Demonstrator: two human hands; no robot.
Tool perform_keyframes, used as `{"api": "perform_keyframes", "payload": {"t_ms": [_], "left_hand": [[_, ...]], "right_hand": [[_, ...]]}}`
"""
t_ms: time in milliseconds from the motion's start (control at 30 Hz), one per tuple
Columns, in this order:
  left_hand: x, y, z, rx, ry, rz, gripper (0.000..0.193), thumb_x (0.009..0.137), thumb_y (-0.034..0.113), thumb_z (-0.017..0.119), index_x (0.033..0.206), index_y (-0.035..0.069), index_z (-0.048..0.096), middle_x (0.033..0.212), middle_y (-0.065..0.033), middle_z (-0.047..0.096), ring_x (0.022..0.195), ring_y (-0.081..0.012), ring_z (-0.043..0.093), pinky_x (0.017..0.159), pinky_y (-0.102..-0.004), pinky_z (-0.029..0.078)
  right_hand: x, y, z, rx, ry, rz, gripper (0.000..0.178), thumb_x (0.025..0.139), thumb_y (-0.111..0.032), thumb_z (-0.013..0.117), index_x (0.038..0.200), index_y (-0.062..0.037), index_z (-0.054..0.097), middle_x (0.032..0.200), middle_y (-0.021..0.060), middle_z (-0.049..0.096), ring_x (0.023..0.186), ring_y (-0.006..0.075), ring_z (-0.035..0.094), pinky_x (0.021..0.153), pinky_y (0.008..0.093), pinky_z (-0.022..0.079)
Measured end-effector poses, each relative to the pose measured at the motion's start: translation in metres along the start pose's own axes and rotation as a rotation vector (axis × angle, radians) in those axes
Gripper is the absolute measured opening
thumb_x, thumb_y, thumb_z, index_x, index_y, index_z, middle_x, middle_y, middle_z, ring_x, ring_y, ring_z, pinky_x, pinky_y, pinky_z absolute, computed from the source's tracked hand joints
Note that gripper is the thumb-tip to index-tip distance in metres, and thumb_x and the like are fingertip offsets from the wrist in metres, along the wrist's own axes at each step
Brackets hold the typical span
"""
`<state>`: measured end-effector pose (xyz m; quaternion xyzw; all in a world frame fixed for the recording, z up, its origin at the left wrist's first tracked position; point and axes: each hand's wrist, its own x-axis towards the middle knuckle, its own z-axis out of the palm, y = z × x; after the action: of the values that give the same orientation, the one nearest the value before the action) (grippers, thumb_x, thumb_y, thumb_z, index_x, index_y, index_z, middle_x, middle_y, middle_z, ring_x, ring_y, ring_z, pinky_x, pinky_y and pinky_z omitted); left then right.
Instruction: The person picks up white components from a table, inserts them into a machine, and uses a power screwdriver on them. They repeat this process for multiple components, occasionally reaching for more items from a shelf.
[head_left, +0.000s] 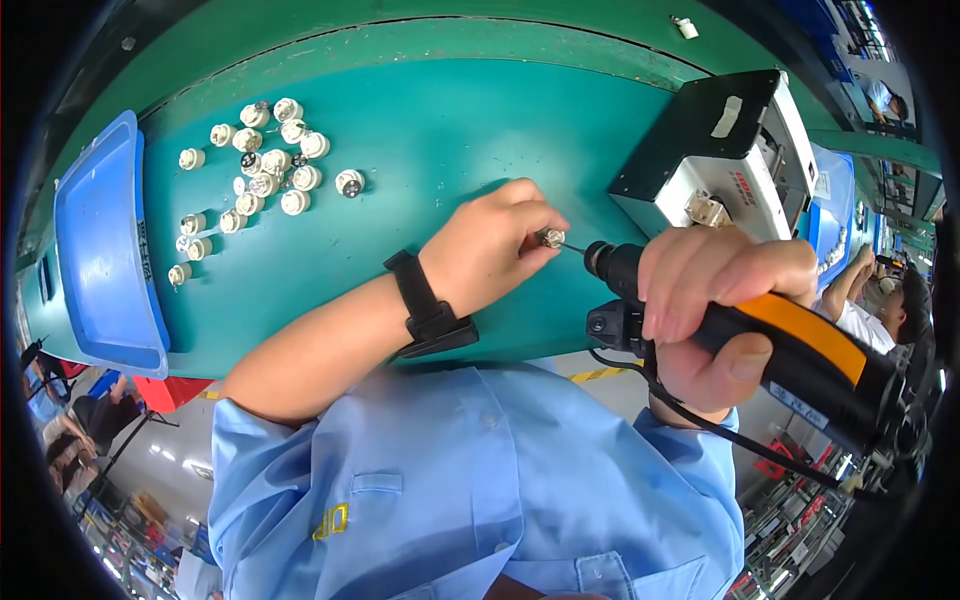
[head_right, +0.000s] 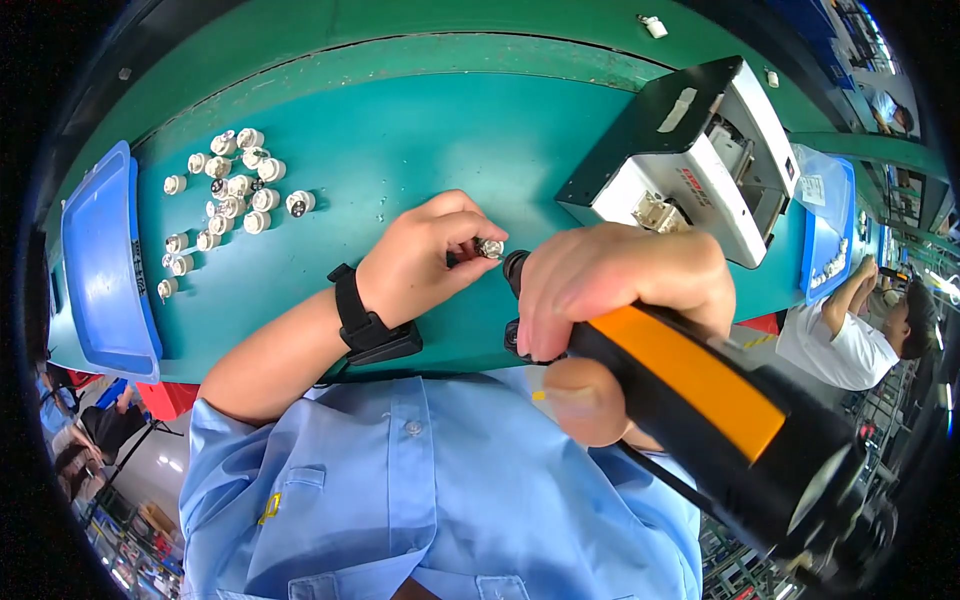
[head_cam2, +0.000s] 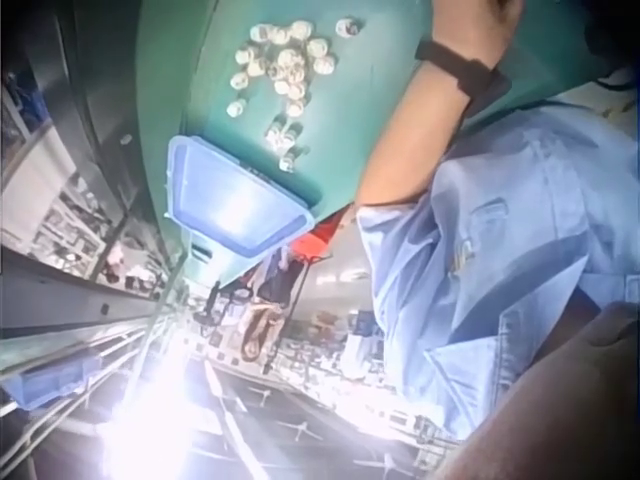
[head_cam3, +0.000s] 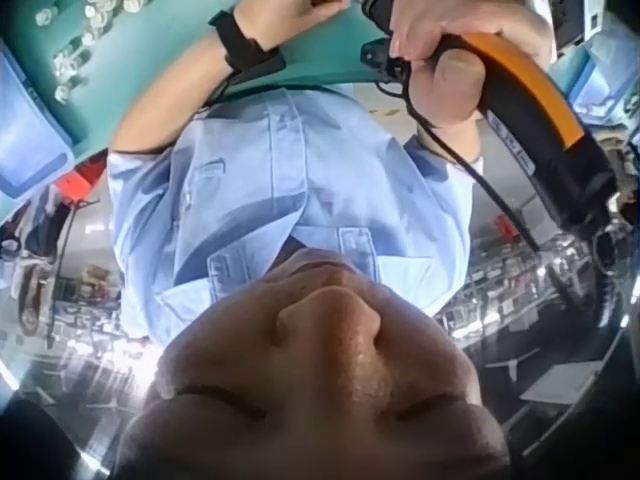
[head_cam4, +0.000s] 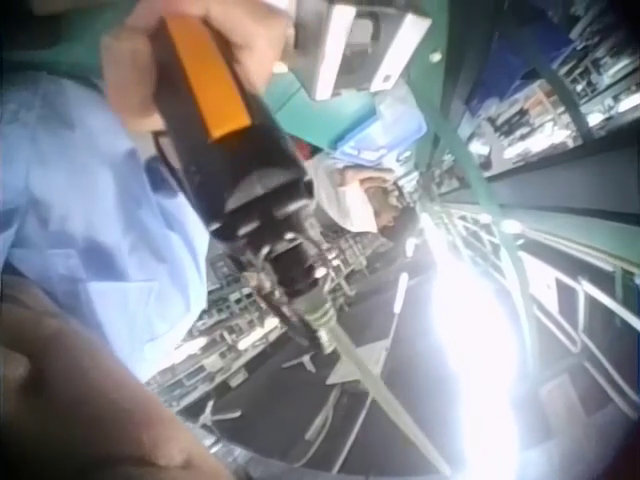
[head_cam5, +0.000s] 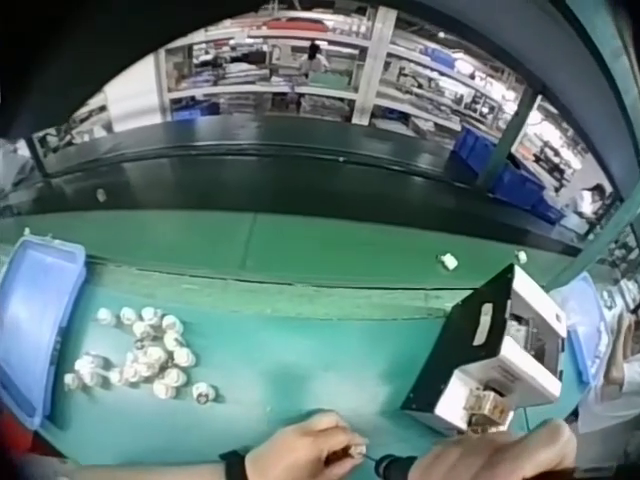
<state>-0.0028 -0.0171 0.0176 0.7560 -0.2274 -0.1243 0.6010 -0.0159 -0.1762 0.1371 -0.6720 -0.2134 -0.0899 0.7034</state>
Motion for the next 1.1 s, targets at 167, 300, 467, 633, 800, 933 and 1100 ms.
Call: {"api": "perform_keyframes", "payload": {"t_ms": [167,300,467,633,800,933,1100], "left_hand": [[0.001,0.009,-0.003,0.053,-0.025,-0.009,0.020,0.076,-0.002,0.067,0.096,0.004,0.064,0.088,-0.0094,0.056,0.070,-0.0254,0.062,0.065,-0.0349,0.052],[-0.003,0.013,-0.003,0.174,-0.044,0.009,0.013,0.079,0.001,0.063,0.092,0.003,0.063,0.089,-0.0126,0.056,0.076,-0.0311,0.062,0.069,-0.0399,0.052],[0.047,0.031,-0.045,0.507,0.018,-0.003,0.008,0.081,0.006,0.058,0.085,0.001,0.063,0.093,-0.0194,0.058,0.085,-0.0386,0.061,0.077,-0.0464,0.051],[0.126,0.003,-0.139,0.839,0.272,-0.115,0.027,0.079,0.017,0.068,0.102,0.003,0.064,0.096,-0.0188,0.061,0.091,-0.0374,0.060,0.080,-0.0444,0.050],[0.097,0.028,-0.155,1.013,0.182,0.028,0.039,0.074,0.021,0.075,0.107,0.004,0.063,0.103,-0.0159,0.062,0.097,-0.0360,0.058,0.086,-0.0419,0.048],[0.008,0.070,-0.153,1.160,-0.189,0.083,0.037,0.068,0.013,0.074,0.102,0.006,0.062,0.097,-0.0110,0.058,0.101,-0.0287,0.053,0.087,-0.0372,0.044],[-0.026,0.057,-0.116,1.220,-0.228,-0.160,0.021,0.079,0.004,0.051,0.098,0.006,0.061,0.090,-0.0122,0.055,0.086,-0.0306,0.059,0.074,-0.0400,0.049]], "right_hand": [[0.007,0.001,0.003,0.027,-0.048,0.011,0.042,0.090,-0.046,0.060,0.095,-0.0088,0.042,0.058,0.0001,0.047,0.044,0.0122,0.045,0.048,0.0266,0.038],[0.012,0.002,0.007,0.067,0.011,-0.010,0.041,0.090,-0.045,0.061,0.098,-0.0085,0.044,0.057,-0.0004,0.047,0.044,0.0103,0.045,0.047,0.0258,0.036],[-0.002,-0.044,-0.040,0.259,0.179,-0.343,0.042,0.089,-0.042,0.061,0.110,-0.0071,0.049,0.062,-0.0017,0.046,0.052,0.0053,0.045,0.056,0.0223,0.034],[-0.004,-0.042,-0.046,0.145,0.228,-0.328,0.039,0.092,-0.042,0.059,0.108,-0.0084,0.049,0.062,-0.0022,0.046,0.052,0.0067,0.047,0.054,0.0220,0.032],[-0.015,-0.044,-0.062,0.086,0.303,-0.313,0.040,0.093,-0.042,0.056,0.110,-0.0071,0.049,0.061,-0.0024,0.045,0.052,0.0065,0.045,0.054,0.0225,0.031],[-0.026,-0.054,-0.075,0.104,0.378,-0.283,0.042,0.093,-0.043,0.054,0.113,-0.0061,0.049,0.061,-0.0027,0.044,0.052,0.0066,0.045,0.054,0.0230,0.031],[-0.023,-0.052,-0.083,0.119,0.365,-0.372,0.048,0.094,-0.048,0.052,0.117,-0.0055,0.048,0.062,-0.0021,0.045,0.054,0.0077,0.046,0.054,0.0248,0.033]]}}
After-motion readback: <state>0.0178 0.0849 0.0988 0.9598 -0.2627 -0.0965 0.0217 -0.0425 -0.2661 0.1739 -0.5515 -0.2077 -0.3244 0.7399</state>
